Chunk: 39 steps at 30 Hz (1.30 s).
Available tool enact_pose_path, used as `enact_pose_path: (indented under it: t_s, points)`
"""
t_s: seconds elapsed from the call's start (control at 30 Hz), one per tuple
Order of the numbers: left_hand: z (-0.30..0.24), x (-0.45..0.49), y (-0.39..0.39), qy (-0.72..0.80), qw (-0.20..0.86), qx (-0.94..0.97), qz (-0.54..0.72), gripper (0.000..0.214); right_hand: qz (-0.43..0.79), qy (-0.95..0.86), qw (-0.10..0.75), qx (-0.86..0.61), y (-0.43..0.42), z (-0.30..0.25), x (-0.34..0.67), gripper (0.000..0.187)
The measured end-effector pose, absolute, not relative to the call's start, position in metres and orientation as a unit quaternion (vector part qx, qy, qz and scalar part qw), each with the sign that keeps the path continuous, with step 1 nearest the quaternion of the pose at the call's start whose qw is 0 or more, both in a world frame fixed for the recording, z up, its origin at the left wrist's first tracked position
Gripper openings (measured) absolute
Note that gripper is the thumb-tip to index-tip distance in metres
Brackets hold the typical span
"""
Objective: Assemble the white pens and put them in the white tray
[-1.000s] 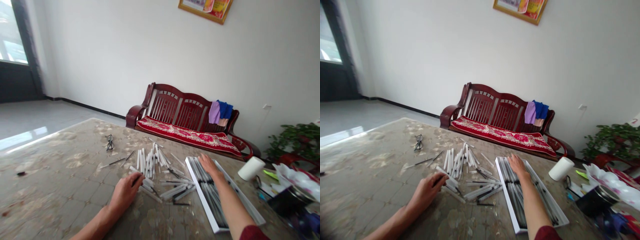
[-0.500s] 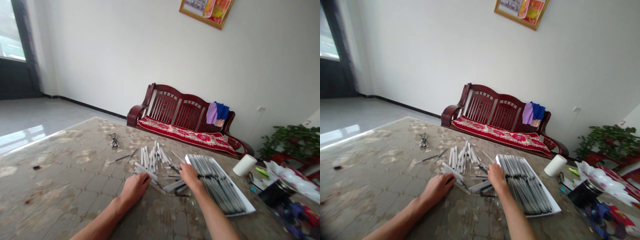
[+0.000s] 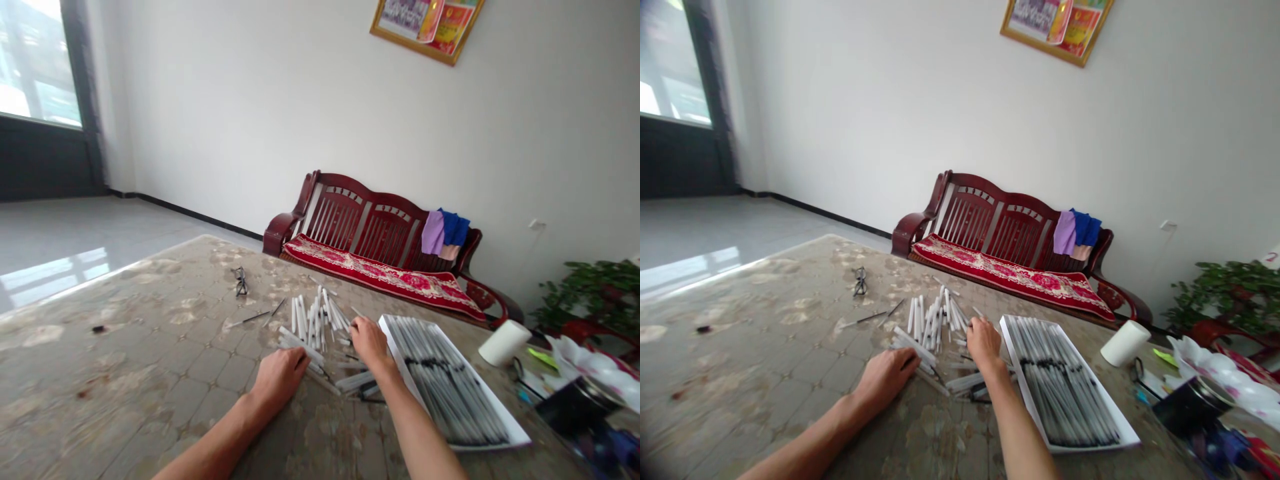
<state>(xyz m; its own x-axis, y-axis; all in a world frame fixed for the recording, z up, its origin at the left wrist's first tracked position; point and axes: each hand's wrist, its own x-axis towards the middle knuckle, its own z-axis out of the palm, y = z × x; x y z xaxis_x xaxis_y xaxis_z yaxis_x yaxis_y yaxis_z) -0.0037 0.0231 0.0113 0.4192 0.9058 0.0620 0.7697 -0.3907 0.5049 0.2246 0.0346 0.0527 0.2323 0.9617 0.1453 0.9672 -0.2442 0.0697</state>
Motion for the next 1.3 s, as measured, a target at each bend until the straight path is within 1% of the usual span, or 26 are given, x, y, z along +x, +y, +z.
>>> enact_pose_path:
  t_s: [0.1, 0.27, 0.37, 0.43, 0.5, 0.57, 0.6, 0.67, 0.73, 0.8, 0.87, 0.9, 0.97, 1.03, 1.07, 1.13, 1.3]
  points:
    - [0.012, -0.004, 0.024, 0.518, 0.207, 0.812, 0.173, 0.031, -0.072, -0.601, 0.029, -0.796, 0.051, 0.047, 0.215, 0.022]
    - [0.015, -0.006, 0.024, 0.530, 0.224, 0.797, 0.183, 0.029, -0.044, -0.601, 0.033, -0.797, 0.056, 0.042, 0.209, 0.014]
    - [0.014, -0.006, 0.023, 0.515, 0.255, 0.786, 0.228, 0.026, -0.043, -0.603, 0.057, -0.795, 0.044, 0.042, 0.209, 0.020]
    - [0.012, -0.003, 0.024, 0.495, 0.308, 0.762, 0.283, 0.024, -0.041, -0.613, 0.098, -0.783, 0.030, 0.042, 0.206, 0.025]
    - [0.008, 0.001, 0.025, 0.471, 0.393, 0.714, 0.338, 0.025, -0.017, -0.647, 0.180, -0.741, 0.013, 0.038, 0.197, 0.028]
    - [0.004, 0.006, 0.027, 0.438, 0.480, 0.658, 0.381, 0.032, 0.026, -0.688, 0.270, -0.673, -0.005, 0.032, 0.182, 0.027]
    - [0.003, 0.008, 0.027, 0.425, 0.513, 0.632, 0.397, 0.035, 0.047, -0.703, 0.300, -0.643, -0.013, 0.029, 0.174, 0.026]
    - [0.001, 0.010, 0.027, 0.408, 0.558, 0.594, 0.411, 0.037, 0.080, -0.718, 0.327, -0.610, -0.026, 0.023, 0.161, 0.024]
    - [0.001, 0.009, 0.027, 0.410, 0.588, 0.562, 0.413, 0.037, 0.112, -0.722, 0.333, -0.596, -0.031, 0.021, 0.157, 0.023]
    - [0.002, 0.008, 0.028, 0.415, 0.599, 0.532, 0.432, 0.037, 0.131, -0.715, 0.322, -0.607, -0.028, 0.023, 0.167, 0.024]
    - [0.004, 0.006, 0.030, 0.425, 0.594, 0.499, 0.466, 0.038, 0.105, -0.684, 0.287, -0.662, -0.017, 0.028, 0.186, 0.028]
    - [0.005, 0.006, 0.031, 0.431, 0.593, 0.482, 0.480, 0.038, 0.071, -0.663, 0.252, -0.702, -0.011, 0.031, 0.197, 0.027]
    - [0.005, 0.006, 0.033, 0.439, 0.600, 0.452, 0.492, 0.040, 0.002, -0.633, 0.146, -0.761, 0.003, 0.037, 0.216, 0.024]
    - [0.006, 0.008, 0.034, 0.442, 0.609, 0.437, 0.493, 0.040, -0.033, -0.628, 0.056, -0.776, 0.013, 0.041, 0.227, 0.021]
    - [0.006, 0.008, 0.034, 0.443, 0.611, 0.435, 0.492, 0.040, -0.037, -0.632, 0.030, -0.773, 0.017, 0.043, 0.229, 0.020]
    - [0.005, 0.009, 0.034, 0.443, 0.612, 0.434, 0.491, 0.040, -0.037, -0.642, 0.007, -0.766, 0.023, 0.043, 0.229, 0.019]
    - [0.003, 0.009, 0.034, 0.444, 0.602, 0.446, 0.492, 0.039, -0.037, -0.650, -0.040, -0.758, 0.029, 0.042, 0.218, 0.028]
